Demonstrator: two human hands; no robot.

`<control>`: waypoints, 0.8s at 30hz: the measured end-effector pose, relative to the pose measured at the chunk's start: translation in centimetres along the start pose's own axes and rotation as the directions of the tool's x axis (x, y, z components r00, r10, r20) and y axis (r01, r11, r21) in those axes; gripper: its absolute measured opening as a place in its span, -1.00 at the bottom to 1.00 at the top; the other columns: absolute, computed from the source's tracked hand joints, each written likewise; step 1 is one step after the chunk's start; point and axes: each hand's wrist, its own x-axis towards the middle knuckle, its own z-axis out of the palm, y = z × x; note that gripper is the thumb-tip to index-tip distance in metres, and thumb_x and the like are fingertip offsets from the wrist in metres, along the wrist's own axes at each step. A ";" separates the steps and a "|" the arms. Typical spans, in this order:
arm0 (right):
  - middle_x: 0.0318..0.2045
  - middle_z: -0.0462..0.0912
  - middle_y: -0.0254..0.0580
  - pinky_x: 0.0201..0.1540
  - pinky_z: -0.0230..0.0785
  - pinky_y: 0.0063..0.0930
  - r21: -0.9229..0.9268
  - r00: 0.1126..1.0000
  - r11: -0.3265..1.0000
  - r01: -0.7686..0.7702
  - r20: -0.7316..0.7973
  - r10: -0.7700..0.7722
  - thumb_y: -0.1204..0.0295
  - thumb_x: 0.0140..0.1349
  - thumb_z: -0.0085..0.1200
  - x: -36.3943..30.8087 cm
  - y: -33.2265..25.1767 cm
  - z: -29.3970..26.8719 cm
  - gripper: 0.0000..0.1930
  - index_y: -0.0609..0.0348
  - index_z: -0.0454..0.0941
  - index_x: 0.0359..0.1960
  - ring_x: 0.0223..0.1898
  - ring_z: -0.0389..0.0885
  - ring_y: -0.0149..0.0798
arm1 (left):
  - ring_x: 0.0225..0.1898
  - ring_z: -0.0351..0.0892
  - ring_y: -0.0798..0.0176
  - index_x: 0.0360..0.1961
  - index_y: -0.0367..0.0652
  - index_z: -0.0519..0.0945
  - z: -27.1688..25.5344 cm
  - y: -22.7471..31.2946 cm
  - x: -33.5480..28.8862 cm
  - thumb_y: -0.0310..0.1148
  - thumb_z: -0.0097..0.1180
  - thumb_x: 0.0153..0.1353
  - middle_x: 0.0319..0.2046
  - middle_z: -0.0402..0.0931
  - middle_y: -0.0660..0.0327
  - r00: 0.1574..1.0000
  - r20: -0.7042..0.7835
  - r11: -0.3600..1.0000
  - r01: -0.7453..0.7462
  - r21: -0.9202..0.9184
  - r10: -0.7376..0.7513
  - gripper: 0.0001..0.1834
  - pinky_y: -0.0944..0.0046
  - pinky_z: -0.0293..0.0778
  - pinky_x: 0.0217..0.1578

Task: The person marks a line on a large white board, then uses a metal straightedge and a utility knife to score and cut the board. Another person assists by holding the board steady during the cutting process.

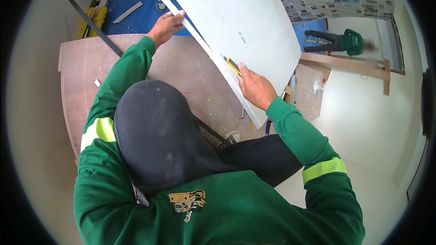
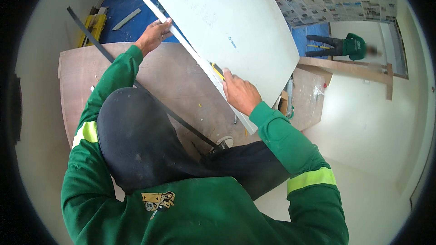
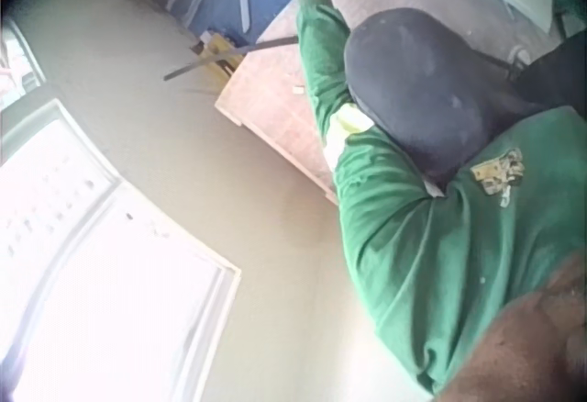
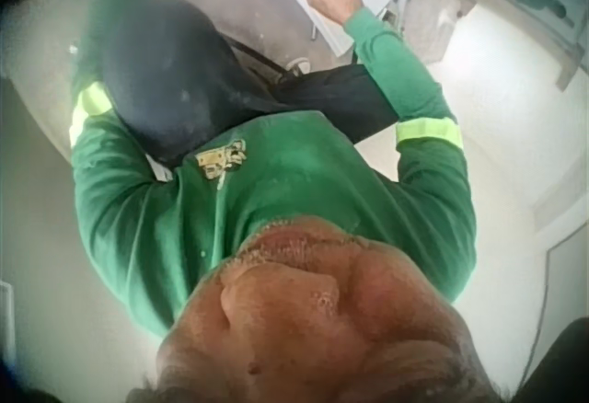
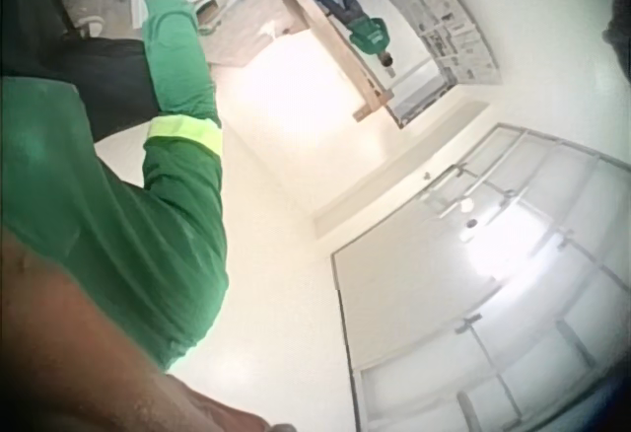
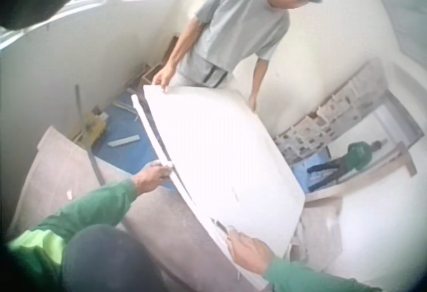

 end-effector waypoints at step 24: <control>-0.30 0.72 0.23 -0.16 0.57 0.13 -0.101 0.995 0.992 0.074 0.077 -0.066 0.29 0.53 -0.04 3.9 1.2 0.5 -0.59 0.25 0.38 0.28 -0.25 0.72 0.27 | 0.12 0.66 -0.13 0.19 -0.66 0.42 3.0 -2.1 2.4 -0.04 0.55 0.15 0.05 0.60 -0.24 0.956 -0.106 0.933 -0.237 0.270 0.274 -0.09 -0.01 0.51 0.28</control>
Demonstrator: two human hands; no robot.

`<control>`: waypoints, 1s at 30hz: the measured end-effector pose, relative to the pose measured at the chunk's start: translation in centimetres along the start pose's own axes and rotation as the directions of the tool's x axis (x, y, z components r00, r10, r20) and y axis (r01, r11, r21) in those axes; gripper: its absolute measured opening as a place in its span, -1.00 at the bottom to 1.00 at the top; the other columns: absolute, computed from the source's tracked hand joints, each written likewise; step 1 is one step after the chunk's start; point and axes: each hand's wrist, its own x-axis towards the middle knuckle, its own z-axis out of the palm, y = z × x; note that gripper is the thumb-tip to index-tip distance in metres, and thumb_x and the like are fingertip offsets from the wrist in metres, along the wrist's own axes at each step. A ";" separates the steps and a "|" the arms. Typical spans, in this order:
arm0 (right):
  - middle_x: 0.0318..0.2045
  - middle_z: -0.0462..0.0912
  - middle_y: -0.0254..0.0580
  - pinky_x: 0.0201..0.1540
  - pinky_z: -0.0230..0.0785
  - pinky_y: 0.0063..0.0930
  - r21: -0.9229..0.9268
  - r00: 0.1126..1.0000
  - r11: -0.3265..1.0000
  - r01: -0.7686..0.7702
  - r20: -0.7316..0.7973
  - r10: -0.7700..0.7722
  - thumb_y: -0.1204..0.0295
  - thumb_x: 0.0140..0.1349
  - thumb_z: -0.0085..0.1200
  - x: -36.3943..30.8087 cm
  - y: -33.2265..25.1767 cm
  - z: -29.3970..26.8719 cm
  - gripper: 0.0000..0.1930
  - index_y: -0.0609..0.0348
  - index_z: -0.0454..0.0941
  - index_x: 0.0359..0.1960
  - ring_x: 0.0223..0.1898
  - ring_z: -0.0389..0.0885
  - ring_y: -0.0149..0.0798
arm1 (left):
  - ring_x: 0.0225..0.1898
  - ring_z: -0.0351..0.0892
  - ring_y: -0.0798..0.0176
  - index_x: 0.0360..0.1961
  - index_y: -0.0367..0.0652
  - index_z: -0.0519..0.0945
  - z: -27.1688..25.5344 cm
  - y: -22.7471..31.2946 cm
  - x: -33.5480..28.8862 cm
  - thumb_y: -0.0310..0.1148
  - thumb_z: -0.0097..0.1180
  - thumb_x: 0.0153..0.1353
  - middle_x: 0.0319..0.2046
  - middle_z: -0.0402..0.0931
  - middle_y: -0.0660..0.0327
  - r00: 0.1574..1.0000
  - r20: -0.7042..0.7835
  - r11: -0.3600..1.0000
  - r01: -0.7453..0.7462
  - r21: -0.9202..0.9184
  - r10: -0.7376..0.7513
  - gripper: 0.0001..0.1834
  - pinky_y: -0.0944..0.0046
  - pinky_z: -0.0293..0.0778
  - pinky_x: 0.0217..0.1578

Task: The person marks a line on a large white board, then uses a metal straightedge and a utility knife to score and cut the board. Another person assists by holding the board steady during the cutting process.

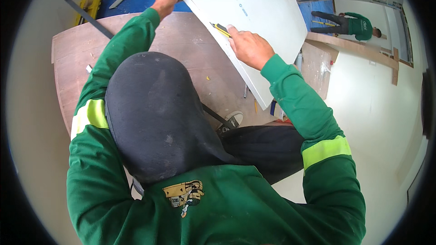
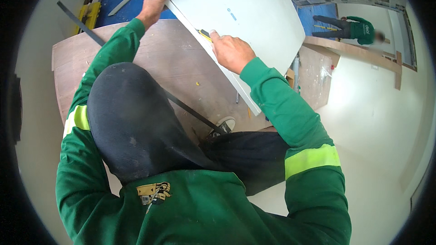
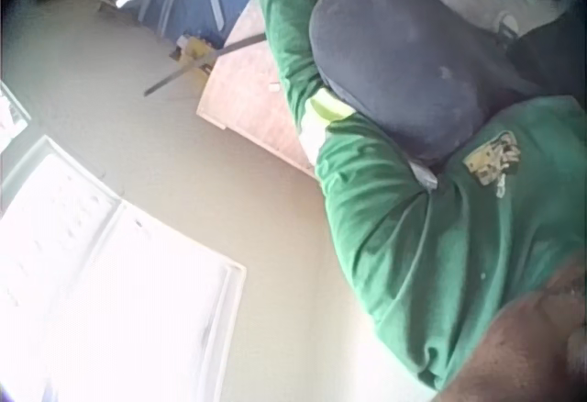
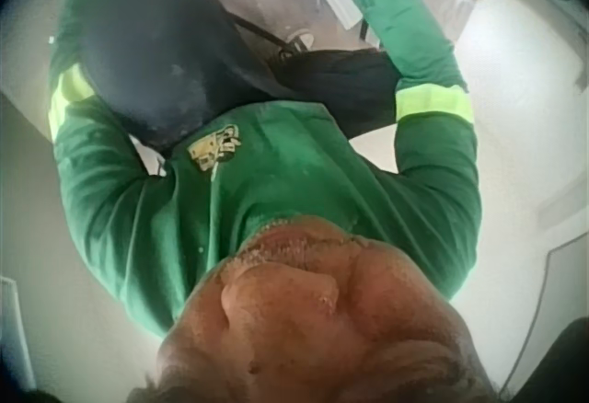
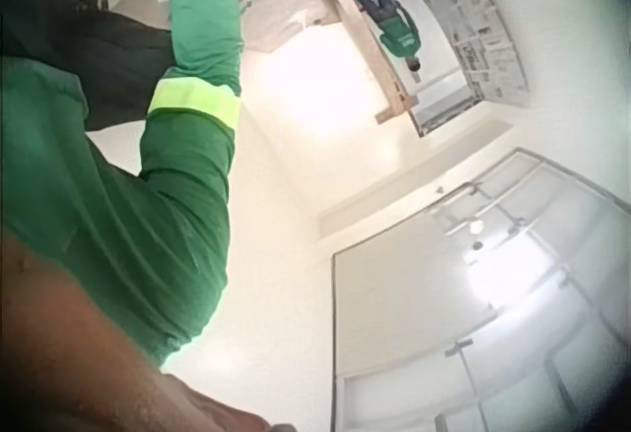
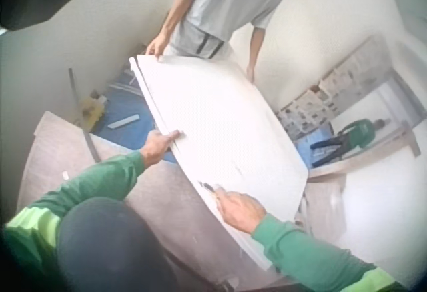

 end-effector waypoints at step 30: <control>-0.40 0.66 0.29 -0.26 0.52 0.17 0.383 0.997 0.923 -0.037 -0.054 0.062 0.35 0.48 -0.03 -11.6 6.2 7.9 -0.69 0.34 0.32 0.07 -0.36 0.68 0.34 | 0.44 0.30 -0.11 0.36 -0.36 0.30 3.7 1.2 -4.6 -0.22 0.06 0.56 0.30 0.35 -0.07 0.950 -0.033 0.940 0.301 -0.158 -0.310 -0.46 -0.20 0.32 0.46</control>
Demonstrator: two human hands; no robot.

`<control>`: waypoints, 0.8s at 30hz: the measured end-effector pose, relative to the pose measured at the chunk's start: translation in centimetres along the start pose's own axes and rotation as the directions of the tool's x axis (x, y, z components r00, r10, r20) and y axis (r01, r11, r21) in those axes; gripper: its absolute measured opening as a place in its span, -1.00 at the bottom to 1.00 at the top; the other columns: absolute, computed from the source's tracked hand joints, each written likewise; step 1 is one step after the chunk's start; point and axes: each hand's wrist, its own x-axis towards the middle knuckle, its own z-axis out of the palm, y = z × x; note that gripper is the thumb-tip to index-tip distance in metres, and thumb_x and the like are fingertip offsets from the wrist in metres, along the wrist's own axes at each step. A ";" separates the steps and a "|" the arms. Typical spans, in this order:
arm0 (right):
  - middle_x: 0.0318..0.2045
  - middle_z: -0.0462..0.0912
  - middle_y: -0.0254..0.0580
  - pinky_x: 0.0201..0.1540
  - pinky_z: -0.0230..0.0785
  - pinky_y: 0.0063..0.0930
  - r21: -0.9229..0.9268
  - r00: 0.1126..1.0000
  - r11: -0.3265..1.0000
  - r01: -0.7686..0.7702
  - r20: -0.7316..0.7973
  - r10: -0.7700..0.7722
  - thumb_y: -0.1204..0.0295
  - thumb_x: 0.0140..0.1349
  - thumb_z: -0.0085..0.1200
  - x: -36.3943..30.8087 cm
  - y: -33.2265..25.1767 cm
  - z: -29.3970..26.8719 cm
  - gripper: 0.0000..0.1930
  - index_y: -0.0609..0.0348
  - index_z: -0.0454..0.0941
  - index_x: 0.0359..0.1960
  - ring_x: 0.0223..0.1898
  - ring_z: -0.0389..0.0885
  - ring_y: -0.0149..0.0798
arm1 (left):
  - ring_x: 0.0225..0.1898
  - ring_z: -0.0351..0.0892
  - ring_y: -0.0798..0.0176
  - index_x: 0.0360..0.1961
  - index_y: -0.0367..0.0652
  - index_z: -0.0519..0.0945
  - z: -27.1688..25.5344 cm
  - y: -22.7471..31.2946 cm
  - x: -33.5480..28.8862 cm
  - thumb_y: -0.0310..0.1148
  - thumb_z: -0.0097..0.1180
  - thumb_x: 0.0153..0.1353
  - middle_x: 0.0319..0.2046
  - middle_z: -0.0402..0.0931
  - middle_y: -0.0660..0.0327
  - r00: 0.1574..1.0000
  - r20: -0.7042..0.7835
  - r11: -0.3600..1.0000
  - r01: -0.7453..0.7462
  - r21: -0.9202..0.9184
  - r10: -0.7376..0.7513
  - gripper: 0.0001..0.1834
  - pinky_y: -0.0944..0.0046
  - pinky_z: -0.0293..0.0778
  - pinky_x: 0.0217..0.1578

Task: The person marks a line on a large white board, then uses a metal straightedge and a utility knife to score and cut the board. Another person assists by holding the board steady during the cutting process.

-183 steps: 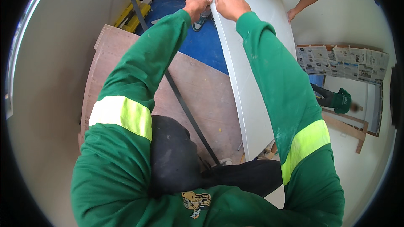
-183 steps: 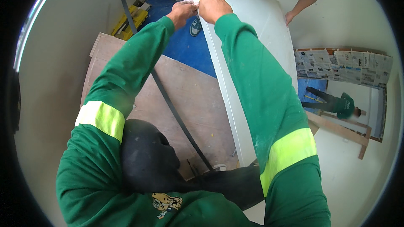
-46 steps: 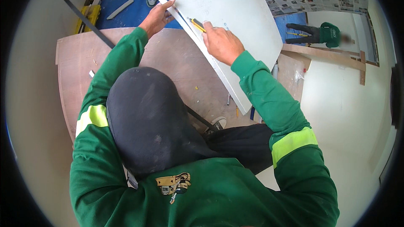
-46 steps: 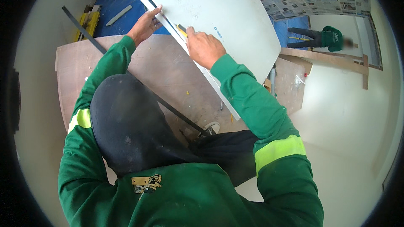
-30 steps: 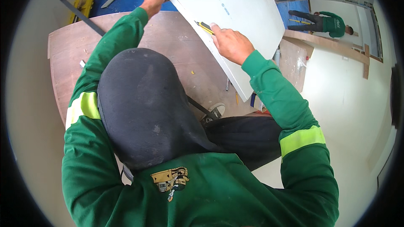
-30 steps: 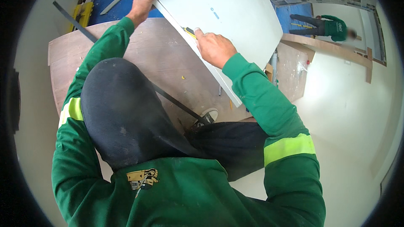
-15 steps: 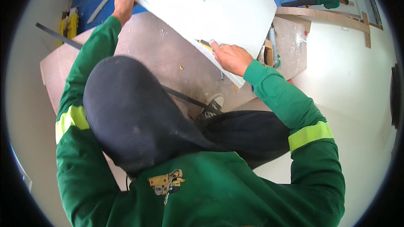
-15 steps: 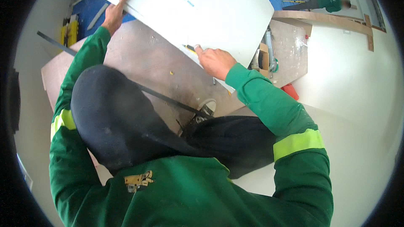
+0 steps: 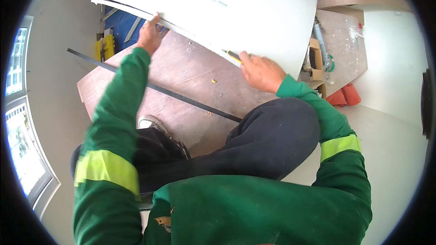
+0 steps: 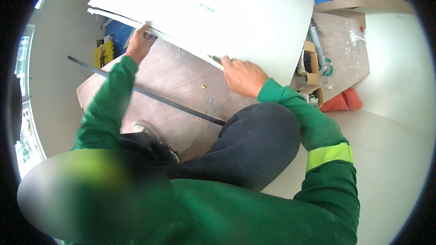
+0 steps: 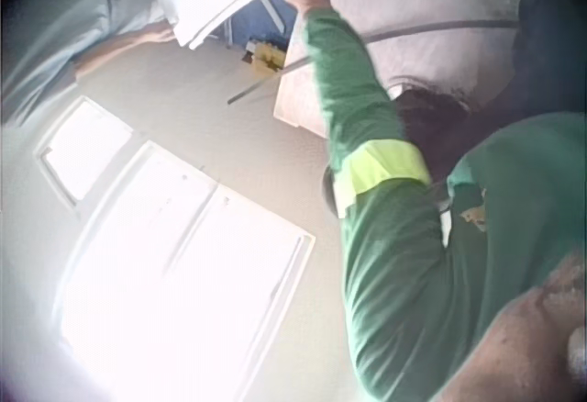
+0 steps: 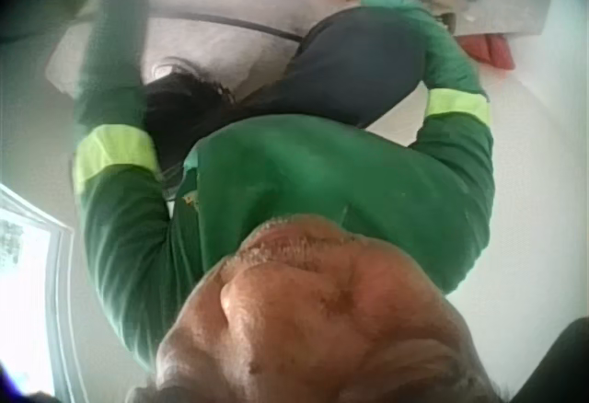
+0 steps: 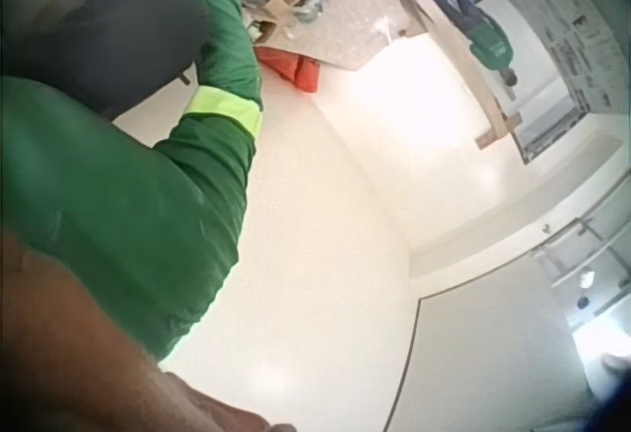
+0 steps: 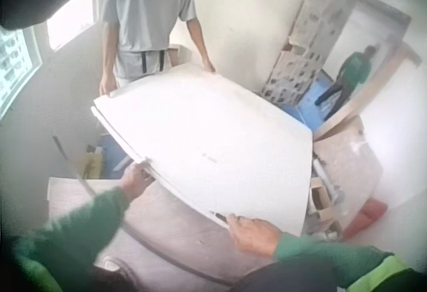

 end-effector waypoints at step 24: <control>-0.40 0.71 0.27 -0.27 0.63 0.08 -0.197 0.983 0.969 0.150 -0.076 -0.168 0.39 0.44 -0.04 4.0 -1.3 -0.9 -0.72 0.40 0.47 -0.01 -0.35 0.76 0.26 | -0.11 0.67 0.05 0.02 -0.47 0.57 9.6 -6.3 -1.9 -0.03 0.46 0.26 -0.13 0.66 -0.05 0.735 -0.615 0.948 -0.311 0.071 0.287 -0.34 0.13 0.58 -0.07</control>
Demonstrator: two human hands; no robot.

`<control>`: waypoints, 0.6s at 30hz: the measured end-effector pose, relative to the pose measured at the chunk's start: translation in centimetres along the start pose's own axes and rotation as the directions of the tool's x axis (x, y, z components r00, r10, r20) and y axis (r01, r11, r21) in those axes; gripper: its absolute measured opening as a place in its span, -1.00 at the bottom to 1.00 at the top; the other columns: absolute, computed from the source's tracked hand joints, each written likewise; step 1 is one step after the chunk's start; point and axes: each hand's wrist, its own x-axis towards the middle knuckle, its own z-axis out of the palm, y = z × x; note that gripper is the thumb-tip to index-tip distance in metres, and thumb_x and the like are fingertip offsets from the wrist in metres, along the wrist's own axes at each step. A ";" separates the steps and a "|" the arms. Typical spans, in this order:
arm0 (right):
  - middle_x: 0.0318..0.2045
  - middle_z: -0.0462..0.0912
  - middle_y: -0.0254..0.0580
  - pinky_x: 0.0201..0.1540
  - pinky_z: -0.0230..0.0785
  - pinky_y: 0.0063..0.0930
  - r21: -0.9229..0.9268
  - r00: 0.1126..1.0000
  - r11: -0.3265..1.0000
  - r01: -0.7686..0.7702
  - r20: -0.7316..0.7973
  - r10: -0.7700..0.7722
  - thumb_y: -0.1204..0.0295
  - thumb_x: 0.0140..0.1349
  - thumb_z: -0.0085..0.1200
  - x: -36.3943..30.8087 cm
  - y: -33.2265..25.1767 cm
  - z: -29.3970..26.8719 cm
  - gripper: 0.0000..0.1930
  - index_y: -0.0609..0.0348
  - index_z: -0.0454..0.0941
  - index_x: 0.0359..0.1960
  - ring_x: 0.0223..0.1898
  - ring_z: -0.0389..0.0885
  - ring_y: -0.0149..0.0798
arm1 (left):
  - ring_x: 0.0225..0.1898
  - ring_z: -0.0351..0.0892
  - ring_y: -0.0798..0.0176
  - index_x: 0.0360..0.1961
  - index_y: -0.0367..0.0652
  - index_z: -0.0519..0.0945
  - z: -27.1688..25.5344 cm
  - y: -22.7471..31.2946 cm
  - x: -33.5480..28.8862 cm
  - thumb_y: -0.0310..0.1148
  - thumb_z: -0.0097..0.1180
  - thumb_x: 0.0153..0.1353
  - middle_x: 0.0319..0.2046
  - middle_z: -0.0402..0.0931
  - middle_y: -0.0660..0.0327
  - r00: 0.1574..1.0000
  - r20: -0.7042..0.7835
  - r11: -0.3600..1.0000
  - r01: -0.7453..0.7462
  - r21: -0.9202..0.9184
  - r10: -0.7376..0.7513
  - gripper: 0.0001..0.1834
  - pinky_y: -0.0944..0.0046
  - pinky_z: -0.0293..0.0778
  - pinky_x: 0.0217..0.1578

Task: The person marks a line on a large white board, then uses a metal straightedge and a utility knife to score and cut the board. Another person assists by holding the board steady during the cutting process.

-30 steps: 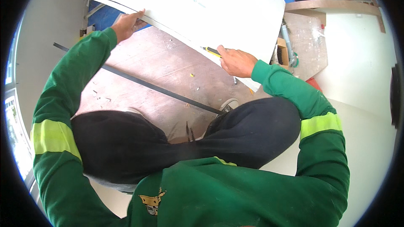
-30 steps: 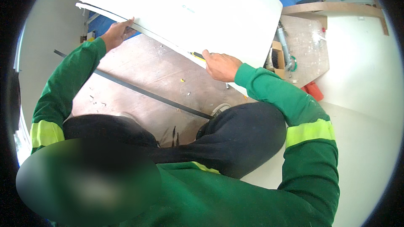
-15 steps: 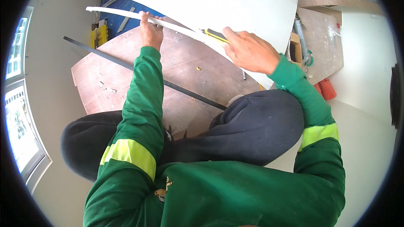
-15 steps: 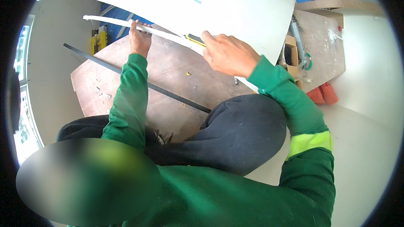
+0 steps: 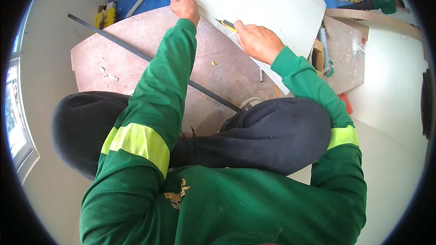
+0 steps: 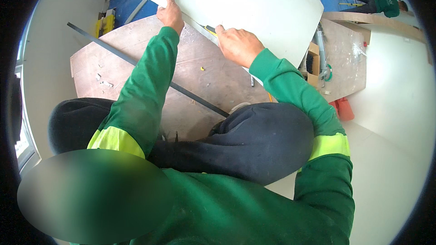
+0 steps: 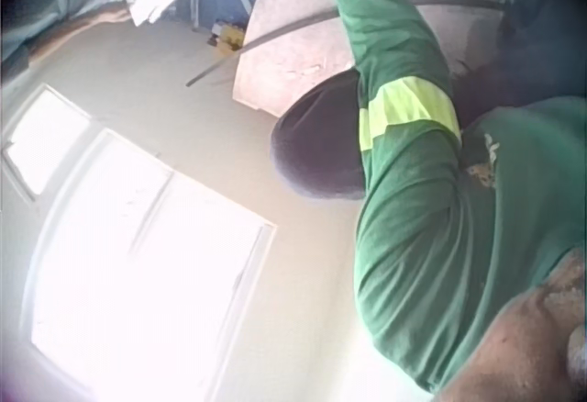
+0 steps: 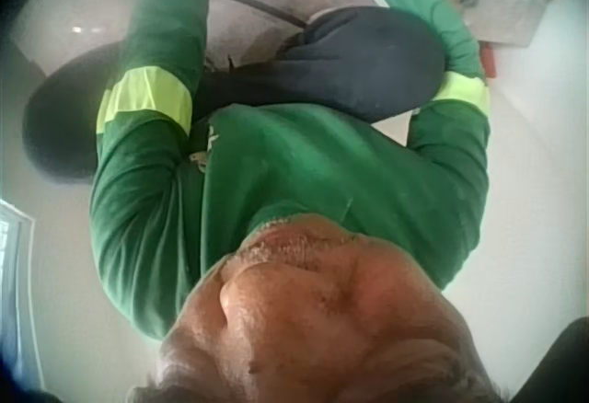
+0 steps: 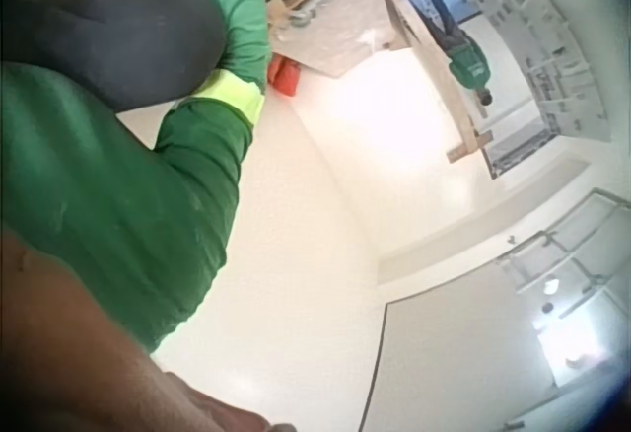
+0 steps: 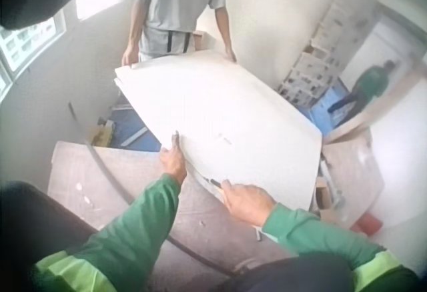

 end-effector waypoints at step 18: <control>-0.45 0.69 0.20 -0.33 0.60 0.06 -0.050 0.972 0.992 -0.112 0.200 0.120 0.43 0.47 -0.04 -10.1 3.8 3.3 -0.74 0.34 0.35 0.06 -0.38 0.75 0.23 | -0.21 0.72 0.15 -0.07 -0.45 0.67 0.4 -3.5 3.8 -0.22 0.42 0.29 -0.16 0.74 -0.01 0.984 0.005 0.983 -0.179 -0.026 0.179 -0.56 0.13 0.62 -0.16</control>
